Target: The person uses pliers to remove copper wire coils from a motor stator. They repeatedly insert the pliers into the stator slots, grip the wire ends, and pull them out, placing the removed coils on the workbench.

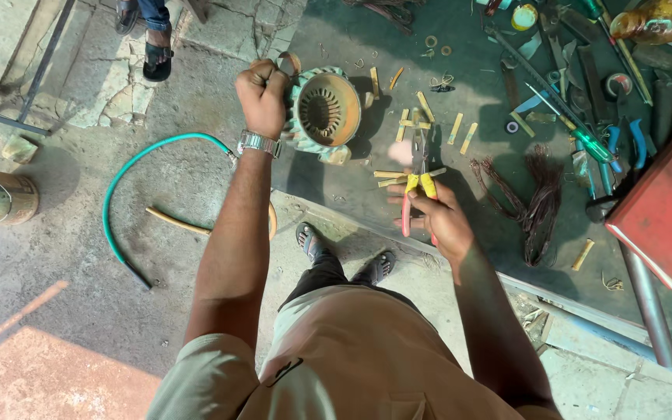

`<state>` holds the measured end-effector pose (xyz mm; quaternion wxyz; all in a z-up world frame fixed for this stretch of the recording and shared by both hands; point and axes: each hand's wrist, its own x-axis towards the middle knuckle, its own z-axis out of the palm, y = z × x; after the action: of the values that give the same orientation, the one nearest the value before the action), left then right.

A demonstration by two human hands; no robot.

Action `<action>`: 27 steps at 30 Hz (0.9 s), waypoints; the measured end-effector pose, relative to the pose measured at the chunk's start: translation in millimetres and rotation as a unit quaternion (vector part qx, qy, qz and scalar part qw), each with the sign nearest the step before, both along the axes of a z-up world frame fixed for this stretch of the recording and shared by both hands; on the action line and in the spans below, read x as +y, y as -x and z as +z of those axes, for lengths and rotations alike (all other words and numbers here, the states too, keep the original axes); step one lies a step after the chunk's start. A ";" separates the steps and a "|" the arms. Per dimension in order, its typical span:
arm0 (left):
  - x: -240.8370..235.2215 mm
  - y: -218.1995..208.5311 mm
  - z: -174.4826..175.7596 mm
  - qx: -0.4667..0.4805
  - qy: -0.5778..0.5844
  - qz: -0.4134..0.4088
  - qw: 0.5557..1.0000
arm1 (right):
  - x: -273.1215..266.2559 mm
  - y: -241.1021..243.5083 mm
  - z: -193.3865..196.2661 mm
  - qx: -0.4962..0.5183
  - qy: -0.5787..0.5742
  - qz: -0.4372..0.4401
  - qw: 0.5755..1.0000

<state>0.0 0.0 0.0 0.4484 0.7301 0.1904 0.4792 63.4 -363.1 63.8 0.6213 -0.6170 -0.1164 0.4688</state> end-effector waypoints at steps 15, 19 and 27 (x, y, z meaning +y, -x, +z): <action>-64.3 124.0 -5.4 -0.002 0.039 0.034 0.999 | 67.2 16.3 -30.8 -0.013 -0.033 0.022 0.999; -65.8 134.0 -28.0 -0.013 0.159 0.095 0.983 | 104.4 32.8 -58.2 -0.150 -0.064 0.010 0.987; -86.8 129.4 -12.3 -0.039 0.200 0.078 0.976 | 137.1 19.6 -79.5 -0.348 -0.107 -0.029 0.931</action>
<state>-129.4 -86.8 -12.3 0.5538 0.5889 0.3213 0.4932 43.7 -226.0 -15.8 0.6173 -0.6744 -0.3572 0.1913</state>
